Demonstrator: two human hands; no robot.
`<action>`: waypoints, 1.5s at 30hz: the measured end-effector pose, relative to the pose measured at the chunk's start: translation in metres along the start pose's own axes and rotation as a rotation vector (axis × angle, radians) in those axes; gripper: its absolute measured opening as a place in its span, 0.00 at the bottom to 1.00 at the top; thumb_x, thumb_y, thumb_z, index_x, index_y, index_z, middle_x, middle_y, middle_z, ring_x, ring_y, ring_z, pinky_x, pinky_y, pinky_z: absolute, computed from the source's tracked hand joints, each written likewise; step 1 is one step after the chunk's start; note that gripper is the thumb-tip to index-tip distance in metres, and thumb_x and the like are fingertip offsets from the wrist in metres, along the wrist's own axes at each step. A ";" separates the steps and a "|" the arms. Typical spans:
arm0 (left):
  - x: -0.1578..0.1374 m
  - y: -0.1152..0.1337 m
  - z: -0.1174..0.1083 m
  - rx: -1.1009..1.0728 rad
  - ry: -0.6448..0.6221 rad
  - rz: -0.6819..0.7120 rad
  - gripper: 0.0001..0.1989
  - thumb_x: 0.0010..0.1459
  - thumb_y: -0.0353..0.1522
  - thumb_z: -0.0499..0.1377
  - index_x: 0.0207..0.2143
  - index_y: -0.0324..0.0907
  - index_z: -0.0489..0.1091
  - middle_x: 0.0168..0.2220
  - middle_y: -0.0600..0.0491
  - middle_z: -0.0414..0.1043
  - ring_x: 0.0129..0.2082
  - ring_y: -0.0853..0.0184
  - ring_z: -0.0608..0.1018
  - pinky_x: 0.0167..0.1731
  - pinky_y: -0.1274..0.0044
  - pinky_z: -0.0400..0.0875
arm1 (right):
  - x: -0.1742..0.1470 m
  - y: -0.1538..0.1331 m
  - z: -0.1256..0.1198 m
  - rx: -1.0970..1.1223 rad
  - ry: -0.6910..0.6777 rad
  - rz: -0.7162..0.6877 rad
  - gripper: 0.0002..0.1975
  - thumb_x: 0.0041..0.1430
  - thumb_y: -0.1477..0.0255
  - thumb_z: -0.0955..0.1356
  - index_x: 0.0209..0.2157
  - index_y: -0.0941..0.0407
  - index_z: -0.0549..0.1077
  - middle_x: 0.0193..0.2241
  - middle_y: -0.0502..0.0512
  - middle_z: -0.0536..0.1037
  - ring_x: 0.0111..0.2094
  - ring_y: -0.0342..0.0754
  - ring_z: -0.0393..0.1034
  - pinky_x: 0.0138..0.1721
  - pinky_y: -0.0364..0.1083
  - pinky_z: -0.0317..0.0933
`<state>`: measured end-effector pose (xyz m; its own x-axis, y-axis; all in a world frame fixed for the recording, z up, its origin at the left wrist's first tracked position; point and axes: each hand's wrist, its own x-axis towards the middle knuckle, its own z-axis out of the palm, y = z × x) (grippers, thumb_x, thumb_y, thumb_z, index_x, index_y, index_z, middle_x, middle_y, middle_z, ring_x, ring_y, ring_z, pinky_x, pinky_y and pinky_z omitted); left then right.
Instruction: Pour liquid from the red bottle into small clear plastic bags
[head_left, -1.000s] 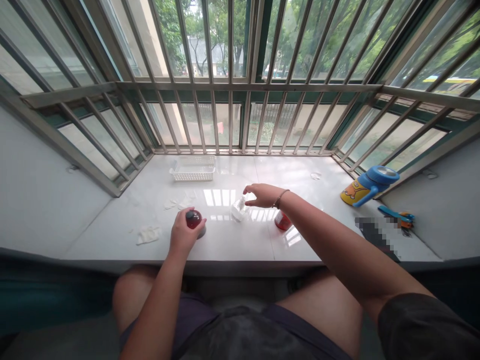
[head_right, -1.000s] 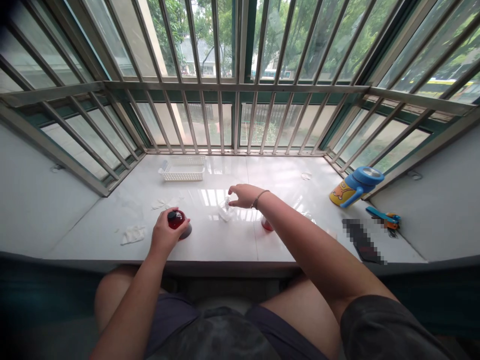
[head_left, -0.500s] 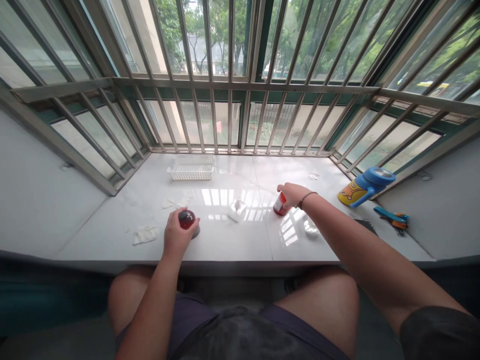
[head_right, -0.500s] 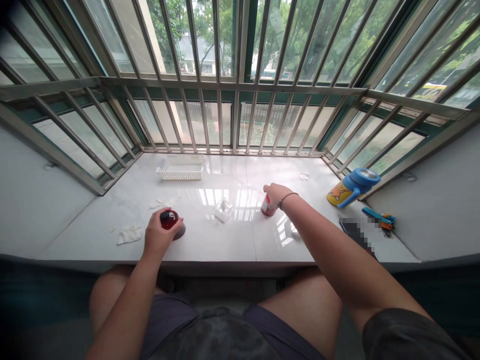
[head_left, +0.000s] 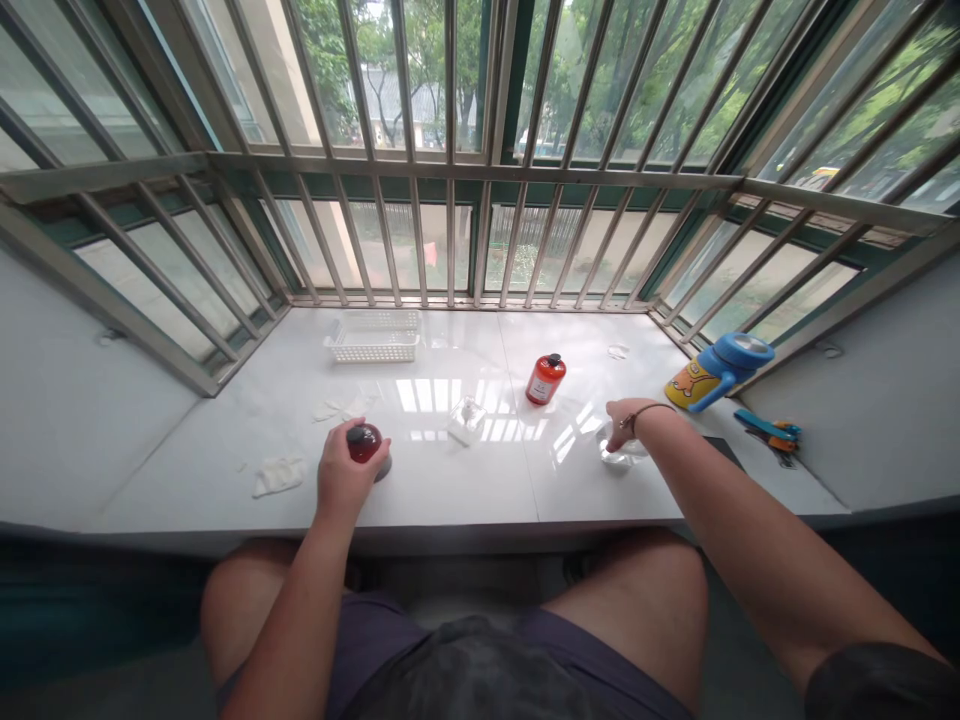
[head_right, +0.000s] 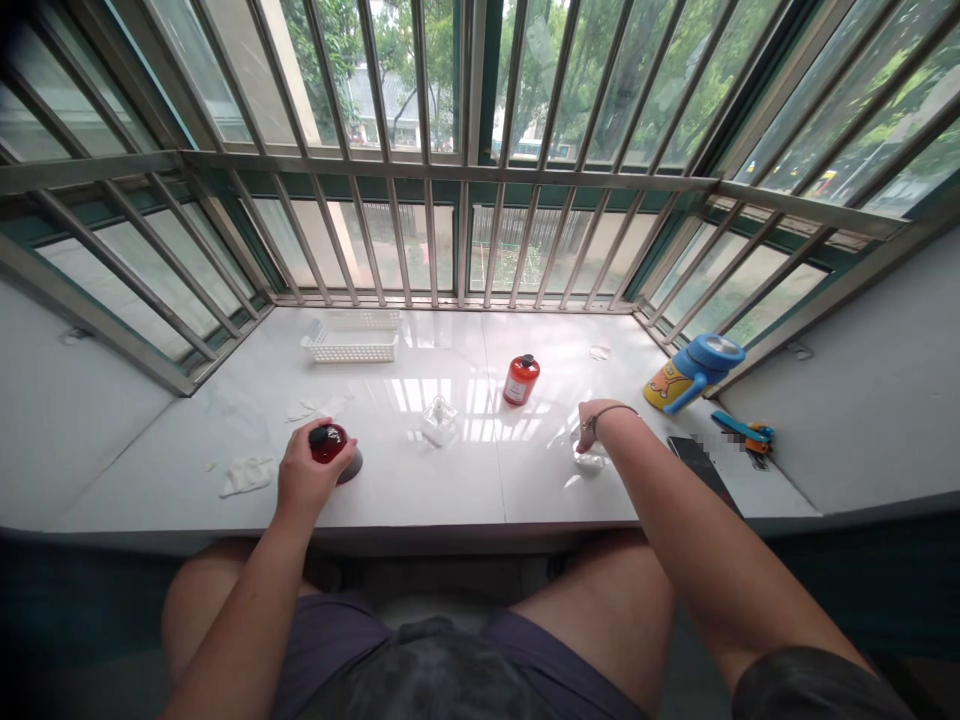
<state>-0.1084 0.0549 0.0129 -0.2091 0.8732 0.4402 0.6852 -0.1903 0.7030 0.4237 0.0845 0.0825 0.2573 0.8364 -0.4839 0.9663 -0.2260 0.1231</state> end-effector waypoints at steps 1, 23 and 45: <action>0.000 0.000 0.000 -0.002 0.000 -0.003 0.26 0.57 0.44 0.70 0.56 0.48 0.72 0.56 0.46 0.77 0.55 0.49 0.80 0.59 0.59 0.77 | 0.002 0.001 0.004 0.002 -0.011 -0.010 0.41 0.32 0.65 0.86 0.53 0.55 0.81 0.43 0.62 0.85 0.44 0.67 0.83 0.43 0.57 0.74; -0.001 0.004 -0.002 -0.018 -0.018 -0.024 0.26 0.57 0.43 0.70 0.56 0.48 0.72 0.56 0.46 0.76 0.57 0.50 0.80 0.60 0.59 0.76 | -0.016 -0.198 0.054 0.587 0.470 -0.648 0.43 0.61 0.52 0.78 0.70 0.52 0.63 0.68 0.64 0.71 0.69 0.59 0.67 0.68 0.54 0.63; 0.002 0.031 0.034 -0.285 -0.265 0.022 0.24 0.56 0.37 0.72 0.55 0.52 0.75 0.58 0.51 0.74 0.60 0.54 0.77 0.64 0.61 0.71 | -0.062 -0.152 0.143 1.016 0.793 -0.529 0.16 0.70 0.55 0.70 0.50 0.50 0.78 0.57 0.63 0.76 0.62 0.62 0.71 0.65 0.62 0.66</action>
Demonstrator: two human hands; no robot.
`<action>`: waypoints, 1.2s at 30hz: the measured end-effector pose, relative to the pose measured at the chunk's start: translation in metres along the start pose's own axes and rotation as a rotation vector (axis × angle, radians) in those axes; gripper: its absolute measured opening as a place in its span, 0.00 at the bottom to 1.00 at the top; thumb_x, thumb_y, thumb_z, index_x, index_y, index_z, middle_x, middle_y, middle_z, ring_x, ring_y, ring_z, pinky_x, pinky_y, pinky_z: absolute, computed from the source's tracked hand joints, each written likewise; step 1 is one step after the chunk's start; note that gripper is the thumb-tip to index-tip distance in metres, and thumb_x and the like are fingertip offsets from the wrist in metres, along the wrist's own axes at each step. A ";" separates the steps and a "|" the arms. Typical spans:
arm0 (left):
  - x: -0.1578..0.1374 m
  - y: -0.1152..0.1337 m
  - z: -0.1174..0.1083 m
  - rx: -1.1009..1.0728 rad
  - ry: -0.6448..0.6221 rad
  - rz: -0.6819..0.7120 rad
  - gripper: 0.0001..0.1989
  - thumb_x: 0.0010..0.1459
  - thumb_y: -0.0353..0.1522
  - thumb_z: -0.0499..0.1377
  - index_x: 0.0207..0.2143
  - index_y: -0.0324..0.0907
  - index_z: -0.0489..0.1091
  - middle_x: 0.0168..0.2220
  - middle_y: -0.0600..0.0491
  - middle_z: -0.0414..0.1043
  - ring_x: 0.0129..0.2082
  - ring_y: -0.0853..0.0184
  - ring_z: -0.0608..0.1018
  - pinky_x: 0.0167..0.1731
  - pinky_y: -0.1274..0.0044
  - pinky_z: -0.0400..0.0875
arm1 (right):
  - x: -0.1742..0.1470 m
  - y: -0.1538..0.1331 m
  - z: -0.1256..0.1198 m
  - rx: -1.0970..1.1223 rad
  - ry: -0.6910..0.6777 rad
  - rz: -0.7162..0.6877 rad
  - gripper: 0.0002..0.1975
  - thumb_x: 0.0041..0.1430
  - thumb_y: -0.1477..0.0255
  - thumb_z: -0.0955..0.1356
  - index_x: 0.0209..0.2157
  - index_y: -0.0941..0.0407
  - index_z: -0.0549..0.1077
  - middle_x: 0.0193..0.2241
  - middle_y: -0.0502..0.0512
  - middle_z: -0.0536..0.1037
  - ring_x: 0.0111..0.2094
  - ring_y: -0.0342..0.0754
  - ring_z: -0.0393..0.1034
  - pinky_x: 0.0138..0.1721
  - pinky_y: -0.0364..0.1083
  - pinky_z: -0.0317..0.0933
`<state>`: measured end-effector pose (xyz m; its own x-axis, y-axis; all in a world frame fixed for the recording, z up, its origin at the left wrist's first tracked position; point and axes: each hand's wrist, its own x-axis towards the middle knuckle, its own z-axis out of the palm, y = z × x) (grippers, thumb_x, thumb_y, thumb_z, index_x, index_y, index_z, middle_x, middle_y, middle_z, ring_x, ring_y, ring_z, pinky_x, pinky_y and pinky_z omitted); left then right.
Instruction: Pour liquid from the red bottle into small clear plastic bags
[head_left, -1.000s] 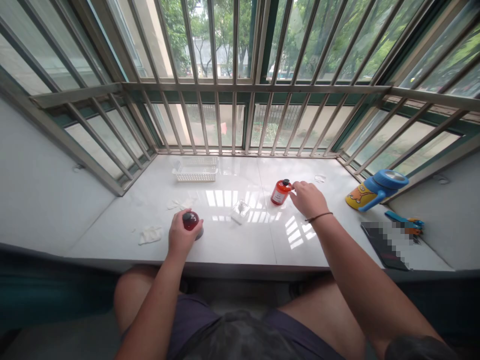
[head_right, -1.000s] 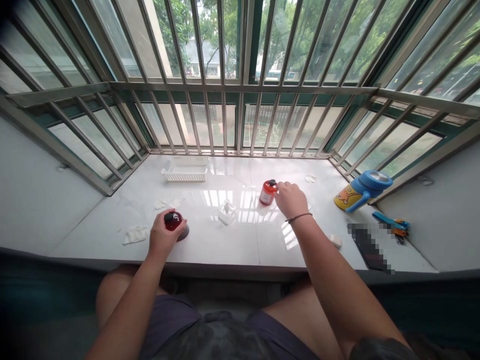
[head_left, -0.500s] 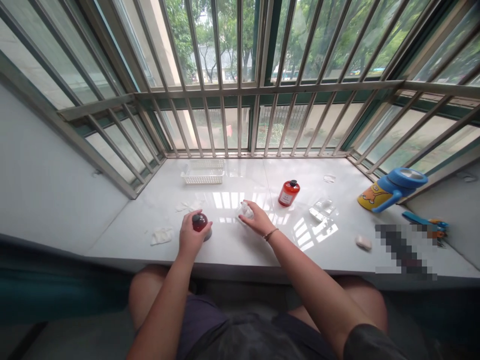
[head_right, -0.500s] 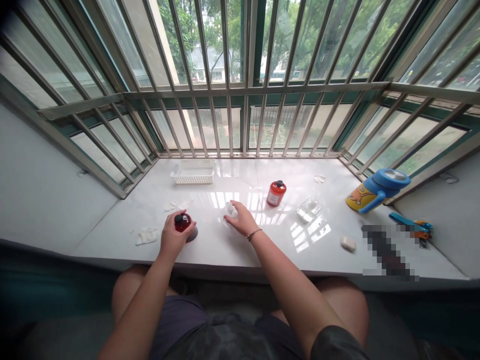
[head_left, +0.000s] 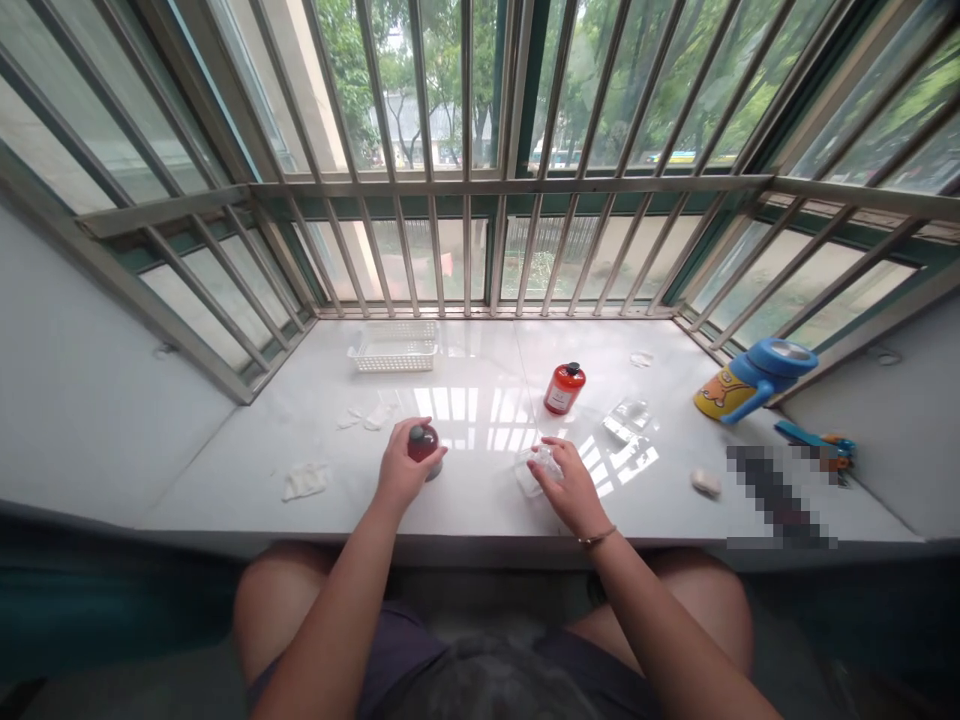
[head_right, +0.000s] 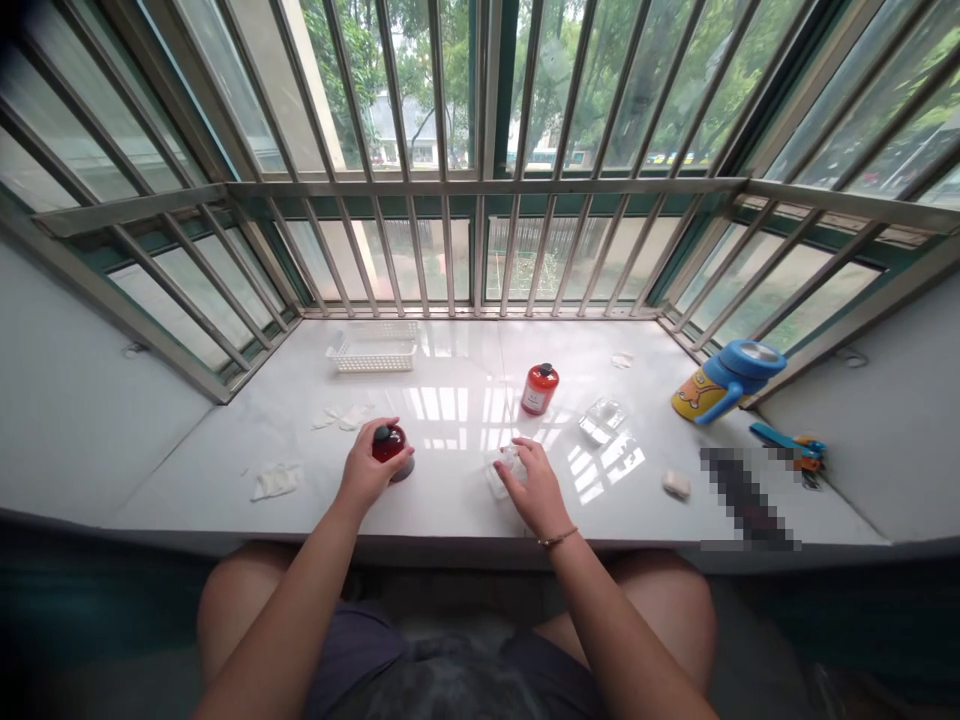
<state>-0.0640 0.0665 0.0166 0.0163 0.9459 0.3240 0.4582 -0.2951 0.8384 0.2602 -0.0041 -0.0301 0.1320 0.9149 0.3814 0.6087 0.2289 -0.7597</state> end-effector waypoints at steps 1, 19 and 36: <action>0.001 0.004 0.007 -0.008 -0.014 0.012 0.24 0.56 0.36 0.72 0.55 0.51 0.75 0.58 0.51 0.74 0.59 0.54 0.78 0.64 0.61 0.71 | 0.000 0.000 0.001 0.023 0.012 0.014 0.17 0.69 0.54 0.71 0.49 0.50 0.78 0.58 0.63 0.76 0.63 0.62 0.70 0.66 0.62 0.65; -0.001 0.014 0.046 -0.200 0.038 -0.098 0.31 0.53 0.35 0.74 0.52 0.51 0.59 0.59 0.47 0.76 0.59 0.56 0.80 0.62 0.58 0.72 | -0.001 -0.004 0.023 0.205 0.095 0.174 0.17 0.67 0.51 0.72 0.41 0.50 0.72 0.59 0.59 0.80 0.53 0.59 0.78 0.57 0.60 0.70; 0.001 0.008 0.042 -0.069 -0.024 -0.023 0.27 0.56 0.38 0.73 0.56 0.51 0.70 0.56 0.49 0.75 0.57 0.55 0.79 0.62 0.60 0.72 | -0.002 -0.006 0.021 0.185 0.065 0.127 0.26 0.70 0.51 0.69 0.60 0.51 0.75 0.59 0.63 0.80 0.54 0.60 0.78 0.57 0.59 0.72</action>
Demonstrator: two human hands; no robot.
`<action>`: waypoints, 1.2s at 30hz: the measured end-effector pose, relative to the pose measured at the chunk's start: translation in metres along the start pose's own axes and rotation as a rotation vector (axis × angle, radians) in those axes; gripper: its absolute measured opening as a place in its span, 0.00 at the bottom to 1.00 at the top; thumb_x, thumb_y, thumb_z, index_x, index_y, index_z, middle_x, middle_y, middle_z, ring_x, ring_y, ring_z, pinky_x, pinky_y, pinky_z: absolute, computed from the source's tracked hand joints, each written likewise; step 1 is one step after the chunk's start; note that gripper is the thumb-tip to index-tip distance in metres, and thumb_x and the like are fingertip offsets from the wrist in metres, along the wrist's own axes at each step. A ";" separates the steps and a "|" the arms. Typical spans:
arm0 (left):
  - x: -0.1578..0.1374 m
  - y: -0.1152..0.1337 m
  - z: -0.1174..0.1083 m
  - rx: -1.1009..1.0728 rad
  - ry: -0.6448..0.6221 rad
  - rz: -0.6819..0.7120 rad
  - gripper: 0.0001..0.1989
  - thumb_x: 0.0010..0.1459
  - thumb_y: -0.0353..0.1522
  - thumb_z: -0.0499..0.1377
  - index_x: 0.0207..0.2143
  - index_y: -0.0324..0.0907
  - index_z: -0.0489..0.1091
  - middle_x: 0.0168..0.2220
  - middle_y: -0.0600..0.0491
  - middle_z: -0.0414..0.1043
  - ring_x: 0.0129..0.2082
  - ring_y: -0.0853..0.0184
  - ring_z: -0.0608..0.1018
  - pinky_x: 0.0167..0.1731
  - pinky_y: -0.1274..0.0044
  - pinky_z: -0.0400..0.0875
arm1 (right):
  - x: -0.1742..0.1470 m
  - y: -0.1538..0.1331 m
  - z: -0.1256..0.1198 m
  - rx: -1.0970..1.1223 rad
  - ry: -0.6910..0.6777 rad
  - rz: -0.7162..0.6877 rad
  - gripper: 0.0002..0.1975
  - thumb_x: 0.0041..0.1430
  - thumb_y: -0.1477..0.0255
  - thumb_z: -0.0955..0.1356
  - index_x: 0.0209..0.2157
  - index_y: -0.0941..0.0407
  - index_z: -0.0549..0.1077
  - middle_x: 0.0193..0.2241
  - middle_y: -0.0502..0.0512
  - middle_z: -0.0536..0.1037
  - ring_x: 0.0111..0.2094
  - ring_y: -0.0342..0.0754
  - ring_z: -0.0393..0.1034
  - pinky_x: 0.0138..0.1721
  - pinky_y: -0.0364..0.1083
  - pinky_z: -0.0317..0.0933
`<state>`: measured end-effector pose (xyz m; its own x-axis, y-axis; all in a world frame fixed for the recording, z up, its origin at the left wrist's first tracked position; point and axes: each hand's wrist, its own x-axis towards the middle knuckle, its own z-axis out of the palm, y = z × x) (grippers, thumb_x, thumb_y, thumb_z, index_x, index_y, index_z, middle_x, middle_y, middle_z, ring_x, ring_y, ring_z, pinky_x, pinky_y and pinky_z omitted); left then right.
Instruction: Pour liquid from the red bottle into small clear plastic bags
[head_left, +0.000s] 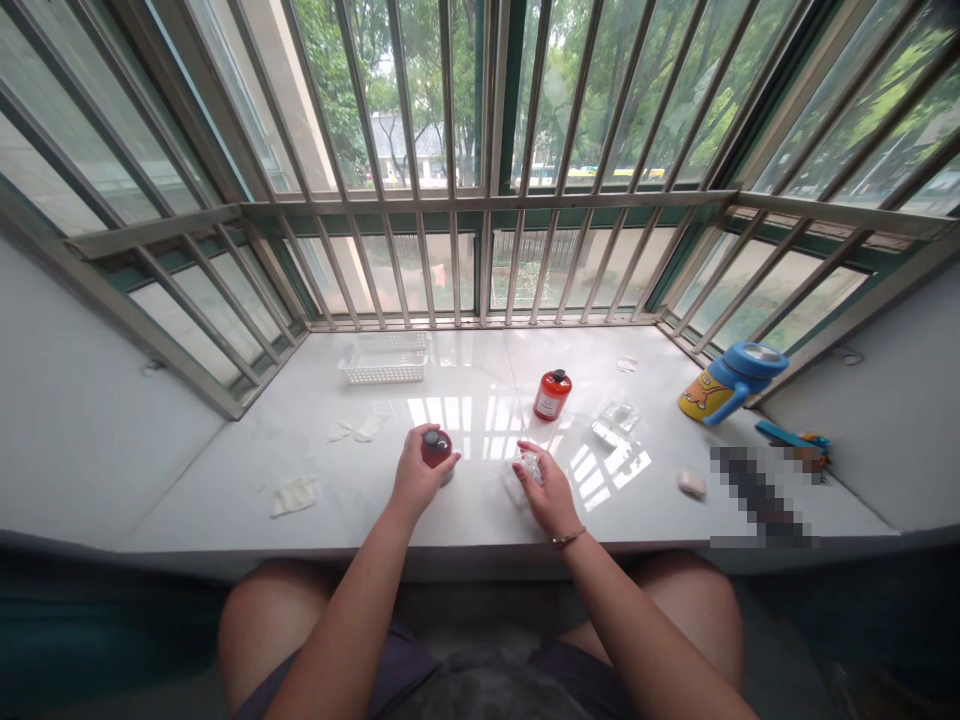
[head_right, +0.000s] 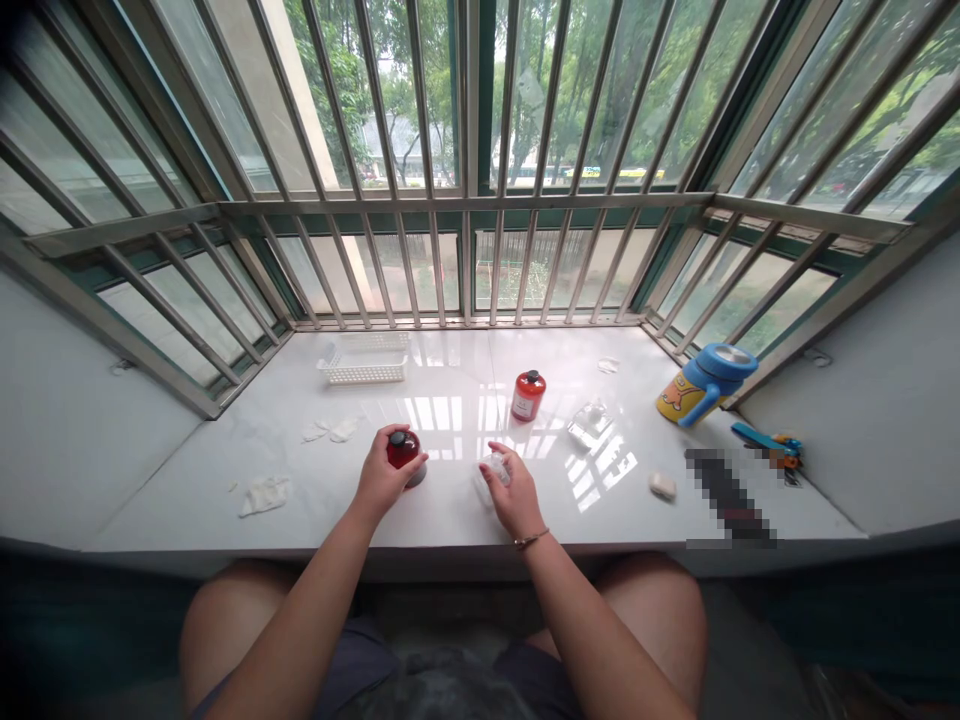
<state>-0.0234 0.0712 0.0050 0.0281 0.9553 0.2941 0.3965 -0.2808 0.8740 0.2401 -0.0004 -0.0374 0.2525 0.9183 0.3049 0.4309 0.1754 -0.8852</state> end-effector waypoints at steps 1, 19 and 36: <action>0.000 0.001 0.000 -0.002 0.000 0.000 0.27 0.56 0.38 0.73 0.56 0.51 0.70 0.56 0.49 0.75 0.57 0.55 0.79 0.61 0.60 0.72 | 0.000 0.000 0.000 0.000 -0.003 -0.003 0.26 0.70 0.51 0.69 0.61 0.51 0.74 0.59 0.63 0.80 0.55 0.61 0.78 0.58 0.60 0.72; -0.001 0.003 -0.001 -0.006 0.005 0.012 0.25 0.56 0.37 0.73 0.54 0.49 0.70 0.58 0.48 0.76 0.57 0.56 0.79 0.61 0.61 0.73 | 0.000 0.004 0.005 0.093 0.023 0.056 0.19 0.66 0.50 0.72 0.47 0.50 0.73 0.61 0.61 0.79 0.60 0.60 0.76 0.62 0.63 0.68; 0.000 0.002 -0.001 0.001 -0.001 0.010 0.25 0.56 0.38 0.73 0.53 0.50 0.69 0.59 0.48 0.76 0.59 0.55 0.79 0.62 0.60 0.71 | 0.001 0.009 -0.005 0.036 -0.084 -0.034 0.22 0.72 0.52 0.67 0.58 0.49 0.74 0.60 0.61 0.80 0.59 0.59 0.77 0.62 0.59 0.69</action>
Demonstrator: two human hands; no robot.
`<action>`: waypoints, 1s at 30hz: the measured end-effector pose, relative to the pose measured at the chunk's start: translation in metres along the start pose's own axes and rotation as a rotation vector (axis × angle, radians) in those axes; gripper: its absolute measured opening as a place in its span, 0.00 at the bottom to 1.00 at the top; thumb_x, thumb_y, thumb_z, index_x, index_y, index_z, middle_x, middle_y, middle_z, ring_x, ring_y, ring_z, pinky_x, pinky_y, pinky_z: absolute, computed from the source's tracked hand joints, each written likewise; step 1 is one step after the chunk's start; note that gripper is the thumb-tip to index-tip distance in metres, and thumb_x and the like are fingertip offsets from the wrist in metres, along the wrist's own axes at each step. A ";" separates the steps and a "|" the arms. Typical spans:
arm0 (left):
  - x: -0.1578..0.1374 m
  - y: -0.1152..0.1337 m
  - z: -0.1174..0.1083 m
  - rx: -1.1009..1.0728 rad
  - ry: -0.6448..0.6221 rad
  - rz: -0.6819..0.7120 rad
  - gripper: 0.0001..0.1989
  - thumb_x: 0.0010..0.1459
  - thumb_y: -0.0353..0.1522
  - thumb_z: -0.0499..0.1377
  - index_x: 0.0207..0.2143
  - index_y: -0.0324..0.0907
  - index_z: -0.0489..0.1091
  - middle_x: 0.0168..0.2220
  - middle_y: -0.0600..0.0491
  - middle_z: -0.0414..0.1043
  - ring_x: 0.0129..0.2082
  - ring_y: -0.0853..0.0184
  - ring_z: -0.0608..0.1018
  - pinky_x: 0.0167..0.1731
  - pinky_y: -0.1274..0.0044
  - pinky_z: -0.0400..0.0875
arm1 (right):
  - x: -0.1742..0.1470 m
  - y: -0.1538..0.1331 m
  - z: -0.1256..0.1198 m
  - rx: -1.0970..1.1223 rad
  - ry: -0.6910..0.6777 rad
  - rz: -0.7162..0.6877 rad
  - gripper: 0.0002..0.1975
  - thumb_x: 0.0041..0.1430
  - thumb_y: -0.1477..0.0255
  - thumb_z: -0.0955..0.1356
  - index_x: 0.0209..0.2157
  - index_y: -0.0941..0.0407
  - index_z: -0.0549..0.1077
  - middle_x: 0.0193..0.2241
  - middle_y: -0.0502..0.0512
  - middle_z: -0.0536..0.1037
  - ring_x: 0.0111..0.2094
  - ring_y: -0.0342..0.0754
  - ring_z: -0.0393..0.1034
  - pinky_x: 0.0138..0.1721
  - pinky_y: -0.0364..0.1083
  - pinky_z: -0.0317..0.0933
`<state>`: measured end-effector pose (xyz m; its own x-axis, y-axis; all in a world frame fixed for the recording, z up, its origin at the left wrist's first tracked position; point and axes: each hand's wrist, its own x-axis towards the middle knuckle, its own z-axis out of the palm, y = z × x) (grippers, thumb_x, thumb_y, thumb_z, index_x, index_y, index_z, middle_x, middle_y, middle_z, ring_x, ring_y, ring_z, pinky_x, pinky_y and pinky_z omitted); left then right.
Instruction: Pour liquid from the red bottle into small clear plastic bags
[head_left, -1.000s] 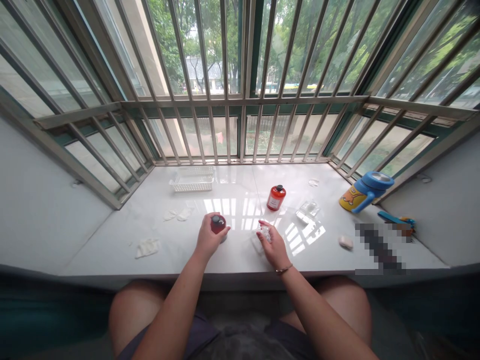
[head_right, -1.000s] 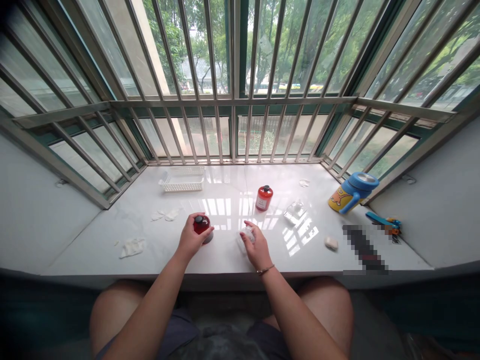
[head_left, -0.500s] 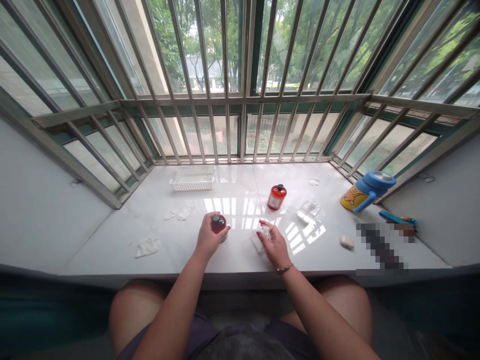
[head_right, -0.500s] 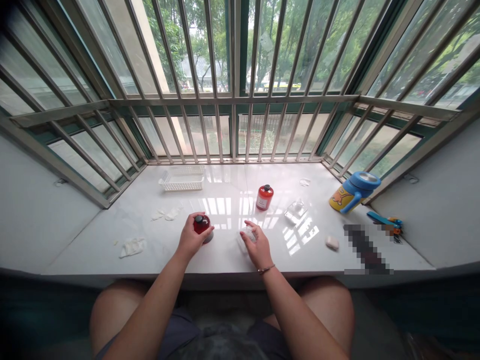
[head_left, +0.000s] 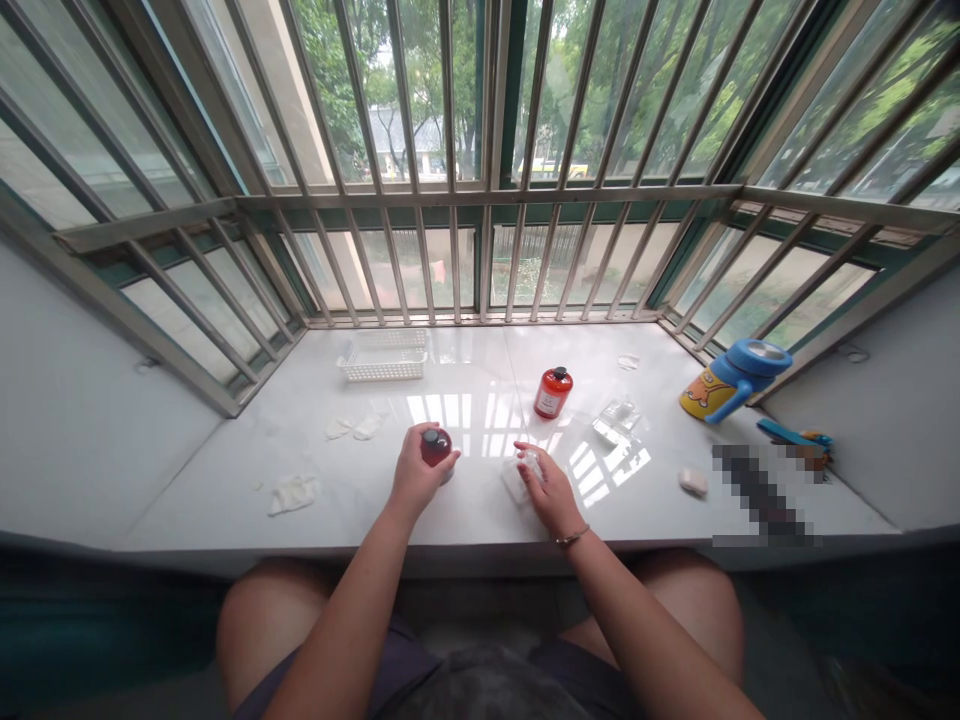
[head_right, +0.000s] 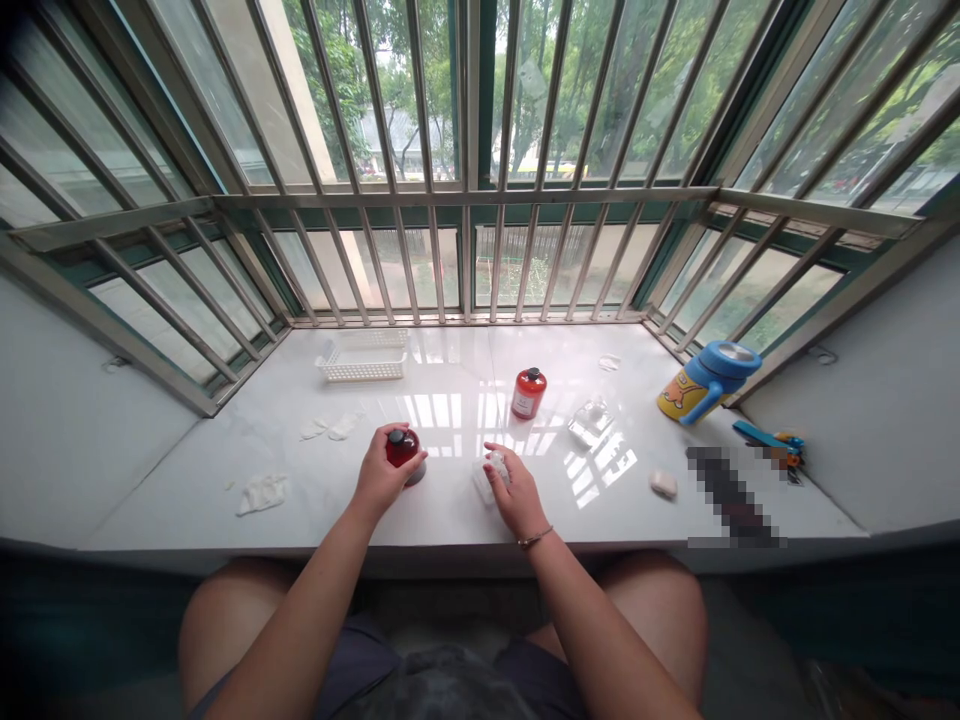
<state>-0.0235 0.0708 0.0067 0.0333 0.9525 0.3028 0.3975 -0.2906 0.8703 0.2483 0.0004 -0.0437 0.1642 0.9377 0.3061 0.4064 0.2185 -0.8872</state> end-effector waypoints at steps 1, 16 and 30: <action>0.000 0.000 0.000 -0.001 -0.002 -0.003 0.25 0.56 0.38 0.73 0.54 0.50 0.69 0.59 0.48 0.76 0.59 0.55 0.79 0.62 0.60 0.72 | 0.000 0.001 0.001 0.010 0.012 0.009 0.22 0.71 0.51 0.68 0.58 0.50 0.72 0.61 0.62 0.79 0.59 0.59 0.77 0.61 0.59 0.70; -0.001 0.000 0.000 -0.016 -0.005 -0.024 0.26 0.56 0.38 0.73 0.54 0.50 0.69 0.59 0.48 0.76 0.58 0.55 0.79 0.61 0.60 0.73 | 0.002 0.007 0.002 0.072 0.038 0.092 0.24 0.64 0.49 0.73 0.53 0.48 0.74 0.61 0.60 0.80 0.56 0.60 0.78 0.58 0.61 0.72; -0.001 0.001 -0.001 -0.024 -0.007 -0.035 0.26 0.56 0.38 0.73 0.53 0.50 0.69 0.60 0.48 0.75 0.58 0.55 0.79 0.61 0.60 0.72 | -0.001 0.006 0.000 0.008 0.016 0.024 0.24 0.71 0.52 0.69 0.62 0.49 0.72 0.60 0.60 0.79 0.57 0.59 0.78 0.58 0.58 0.72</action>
<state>-0.0240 0.0696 0.0079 0.0259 0.9626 0.2697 0.3766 -0.2593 0.8894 0.2505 0.0009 -0.0495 0.1887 0.9383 0.2898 0.3951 0.1977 -0.8971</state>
